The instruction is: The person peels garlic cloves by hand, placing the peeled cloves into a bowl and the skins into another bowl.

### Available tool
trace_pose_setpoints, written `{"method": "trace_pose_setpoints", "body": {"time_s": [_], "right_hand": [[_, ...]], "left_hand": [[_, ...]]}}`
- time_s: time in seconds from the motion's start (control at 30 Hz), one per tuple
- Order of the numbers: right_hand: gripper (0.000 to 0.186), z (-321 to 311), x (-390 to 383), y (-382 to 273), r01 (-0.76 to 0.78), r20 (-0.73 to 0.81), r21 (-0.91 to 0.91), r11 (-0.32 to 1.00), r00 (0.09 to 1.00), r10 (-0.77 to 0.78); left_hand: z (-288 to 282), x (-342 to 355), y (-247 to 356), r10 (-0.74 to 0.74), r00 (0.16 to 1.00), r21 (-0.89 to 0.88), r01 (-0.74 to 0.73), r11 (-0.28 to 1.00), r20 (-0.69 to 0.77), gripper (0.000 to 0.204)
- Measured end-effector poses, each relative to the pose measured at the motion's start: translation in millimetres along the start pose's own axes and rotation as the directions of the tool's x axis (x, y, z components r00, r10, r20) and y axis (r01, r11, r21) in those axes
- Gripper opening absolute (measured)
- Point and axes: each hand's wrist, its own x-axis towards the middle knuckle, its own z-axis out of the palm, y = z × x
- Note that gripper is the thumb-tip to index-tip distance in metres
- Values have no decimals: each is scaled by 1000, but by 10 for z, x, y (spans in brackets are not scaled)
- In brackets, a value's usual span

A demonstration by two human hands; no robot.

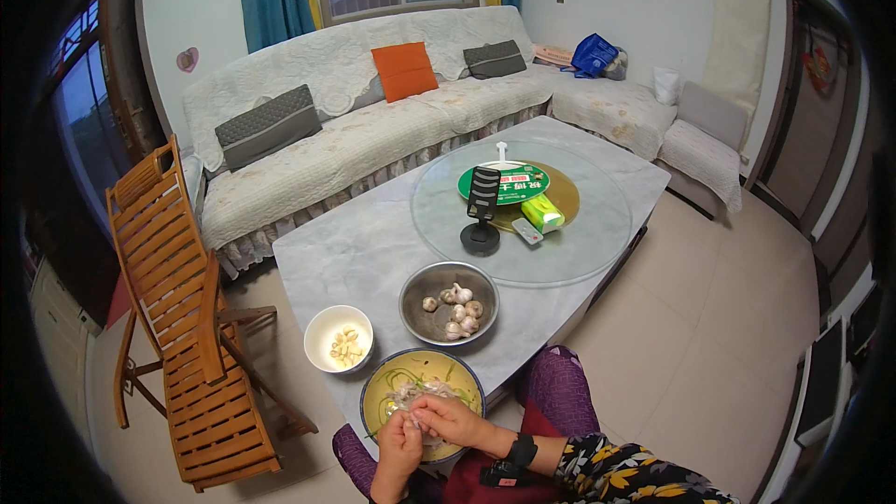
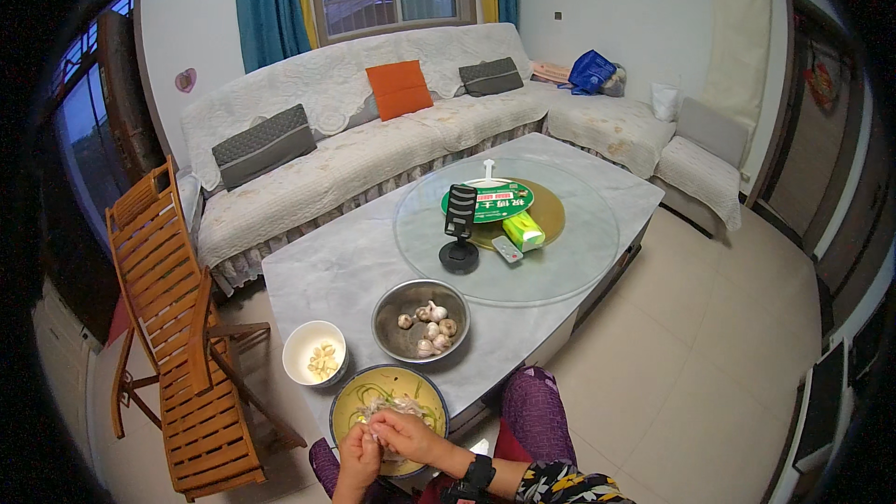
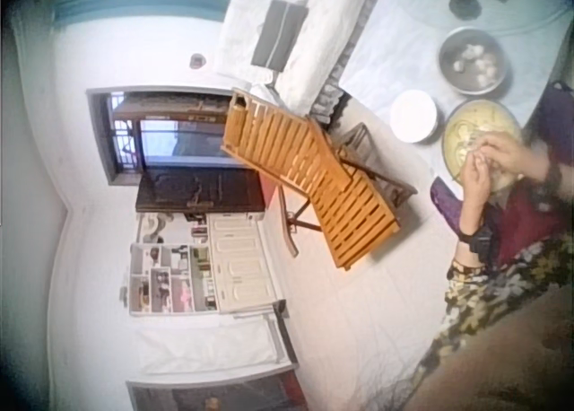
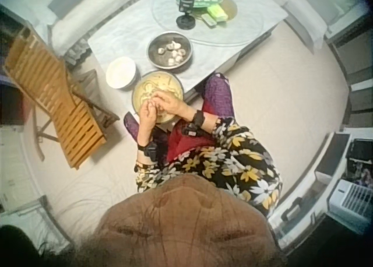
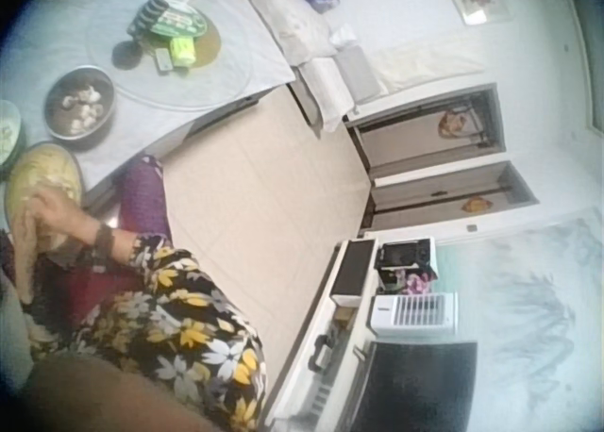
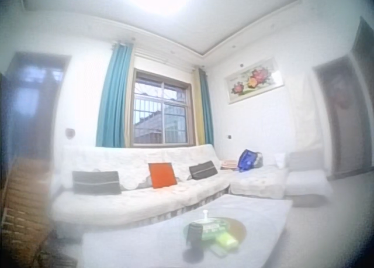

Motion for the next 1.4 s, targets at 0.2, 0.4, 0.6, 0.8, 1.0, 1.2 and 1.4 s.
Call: {"method": "trace_pose_setpoints", "body": {"time_s": [0.2,0.4,0.6,0.8,1.0,1.2,1.4], "right_hand": [[14,13,-17,-27,-4,5,45,999,1000,4],[14,6,-36,-257,94,6,-178,980,996,-94],[15,-61,-36,-263,165,46,-235,958,986,-158],[17,-65,-1,-9,56,47,21,998,997,-57],[17,-49,-11,106,-136,86,311,941,990,114],[12,-38,54,251,-303,151,544,782,953,264],[7,-236,91,88,-407,214,701,585,903,372]], "left_hand": [[3,-8,28,-16,1000,-31,16,999,-4,19],[-3,-41,17,-193,971,-441,235,866,138,16],[17,-24,131,-336,916,-509,400,762,218,18],[5,4,97,-332,906,-535,424,731,263,17],[60,36,144,84,996,144,-90,986,42,16],[-3,55,96,136,990,405,-134,904,24,11],[61,156,174,245,961,458,-278,844,131,11]]}}
